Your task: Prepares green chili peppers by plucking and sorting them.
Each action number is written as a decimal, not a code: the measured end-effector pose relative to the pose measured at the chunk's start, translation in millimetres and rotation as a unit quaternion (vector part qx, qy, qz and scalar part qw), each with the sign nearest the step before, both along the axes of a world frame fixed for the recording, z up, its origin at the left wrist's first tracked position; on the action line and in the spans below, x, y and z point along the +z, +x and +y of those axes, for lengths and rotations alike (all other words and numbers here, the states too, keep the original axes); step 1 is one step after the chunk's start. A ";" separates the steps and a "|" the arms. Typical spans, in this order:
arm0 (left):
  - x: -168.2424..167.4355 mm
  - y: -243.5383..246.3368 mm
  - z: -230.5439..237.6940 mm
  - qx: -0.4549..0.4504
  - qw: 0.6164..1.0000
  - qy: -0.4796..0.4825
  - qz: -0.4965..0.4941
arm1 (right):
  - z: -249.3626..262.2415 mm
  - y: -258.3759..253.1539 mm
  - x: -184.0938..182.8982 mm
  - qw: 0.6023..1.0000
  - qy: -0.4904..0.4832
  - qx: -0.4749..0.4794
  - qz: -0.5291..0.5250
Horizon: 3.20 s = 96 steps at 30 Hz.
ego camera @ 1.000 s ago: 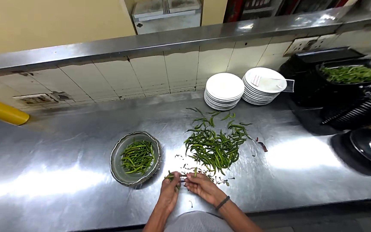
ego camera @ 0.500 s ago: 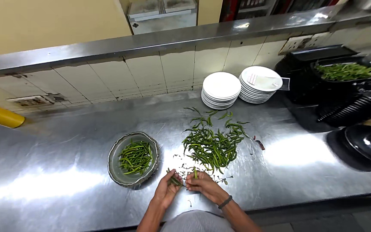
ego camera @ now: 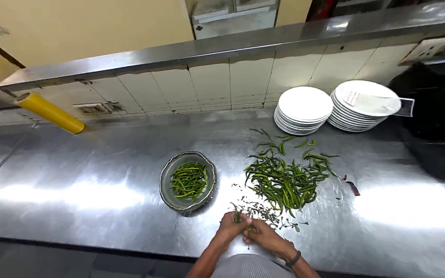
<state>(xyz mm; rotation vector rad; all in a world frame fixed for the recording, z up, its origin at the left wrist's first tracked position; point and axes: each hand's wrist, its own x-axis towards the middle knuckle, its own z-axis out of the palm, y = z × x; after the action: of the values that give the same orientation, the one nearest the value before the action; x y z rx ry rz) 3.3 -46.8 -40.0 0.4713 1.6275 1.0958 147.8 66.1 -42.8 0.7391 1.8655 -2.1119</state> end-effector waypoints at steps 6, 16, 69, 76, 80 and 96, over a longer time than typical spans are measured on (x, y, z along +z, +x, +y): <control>-11.0 -5.8 -5.3 0.071 0.997 0.006 0.038 | 7.1 0.0 2.7 0.997 0.047 -0.036 -0.057; -8.8 -8.2 -8.7 -0.047 0.996 0.020 0.069 | 12.8 1.6 6.2 0.980 0.054 -0.189 -0.020; 74.3 -99.6 0.9 0.404 0.848 0.235 -0.250 | 47.0 30.0 29.5 0.883 -0.208 -0.417 0.065; 52.5 -102.5 -17.0 0.382 0.916 0.056 0.112 | 36.3 26.5 31.2 0.923 -0.153 -0.346 0.074; 46.2 -47.7 -18.0 0.237 0.962 0.105 0.087 | 22.6 20.3 28.3 0.948 -0.144 -0.272 0.079; 10.6 6.0 -14.2 -0.127 0.965 0.067 0.218 | 17.5 10.0 25.4 0.975 0.129 -0.177 -0.041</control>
<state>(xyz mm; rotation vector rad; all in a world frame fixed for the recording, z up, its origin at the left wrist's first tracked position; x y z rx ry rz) 9.4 -61.0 -29.4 1.0408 1.8095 0.9531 157.8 83.6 -17.5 1.2823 2.1159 -2.0091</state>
